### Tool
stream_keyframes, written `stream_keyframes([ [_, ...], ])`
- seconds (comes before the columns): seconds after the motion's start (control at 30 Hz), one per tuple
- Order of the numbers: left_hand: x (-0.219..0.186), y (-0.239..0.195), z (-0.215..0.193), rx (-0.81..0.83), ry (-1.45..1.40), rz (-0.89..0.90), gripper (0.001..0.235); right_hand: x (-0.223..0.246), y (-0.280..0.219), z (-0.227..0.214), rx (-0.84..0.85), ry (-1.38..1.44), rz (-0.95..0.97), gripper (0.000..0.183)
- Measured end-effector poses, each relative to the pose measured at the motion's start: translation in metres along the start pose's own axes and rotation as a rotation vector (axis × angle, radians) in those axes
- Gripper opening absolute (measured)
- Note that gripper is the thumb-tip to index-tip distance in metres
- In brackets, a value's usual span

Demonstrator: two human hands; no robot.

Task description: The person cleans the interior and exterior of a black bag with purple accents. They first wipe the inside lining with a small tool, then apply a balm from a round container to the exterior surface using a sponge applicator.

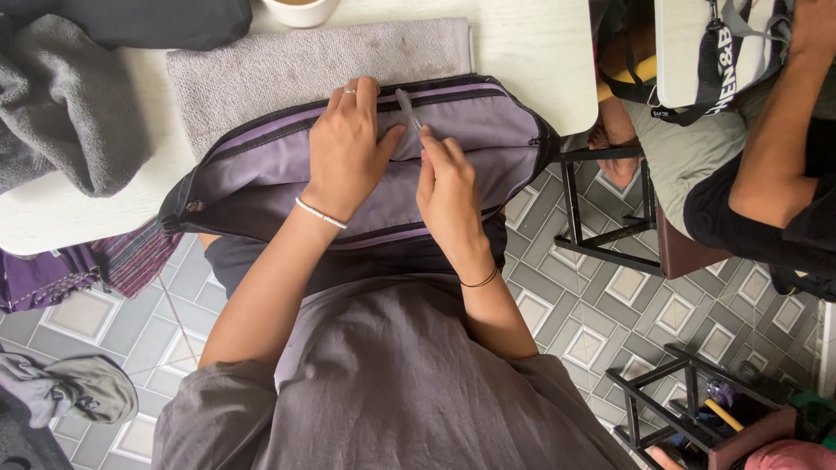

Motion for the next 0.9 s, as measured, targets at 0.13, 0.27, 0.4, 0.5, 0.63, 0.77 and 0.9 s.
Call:
stream_keyframes([
  [0.13,0.006,-0.002,-0.004,0.022,-0.011,-0.019,0.054,-0.021,0.003,-0.024,-0.057,-0.135,0.064,0.032],
  [0.27,0.014,0.0,-0.011,0.064,-0.195,-0.053,0.053,-0.03,0.006,-0.032,-0.146,-0.278,0.091,0.031],
  [0.4,0.016,-0.002,-0.024,0.121,-0.396,-0.032,0.057,0.001,0.0,0.0,-0.031,-0.08,0.022,0.036],
  [0.5,0.018,-0.013,-0.034,0.081,-0.253,-0.013,0.057,0.016,-0.01,0.032,0.064,-0.15,0.002,0.039],
  [0.63,0.02,-0.034,-0.069,0.0,0.037,-0.036,0.054,0.015,-0.007,0.028,0.065,-0.157,-0.034,0.037],
  [0.77,0.04,-0.058,-0.107,-0.081,0.276,-0.104,0.039,-0.002,0.001,-0.006,-0.023,-0.094,0.005,0.03],
  [0.9,0.06,-0.083,-0.141,-0.073,0.389,-0.187,0.032,-0.011,-0.002,-0.019,-0.051,-0.2,0.058,0.028],
])
Point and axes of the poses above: each hand's wrist, its own y-axis towards the middle knuckle, its own z-axis out of the palm, x = y × z, the point moved 4 cm from there along y, towards the middle knuckle, and after that the axes turned 4 degrees about -x, right-handed, at the moved point
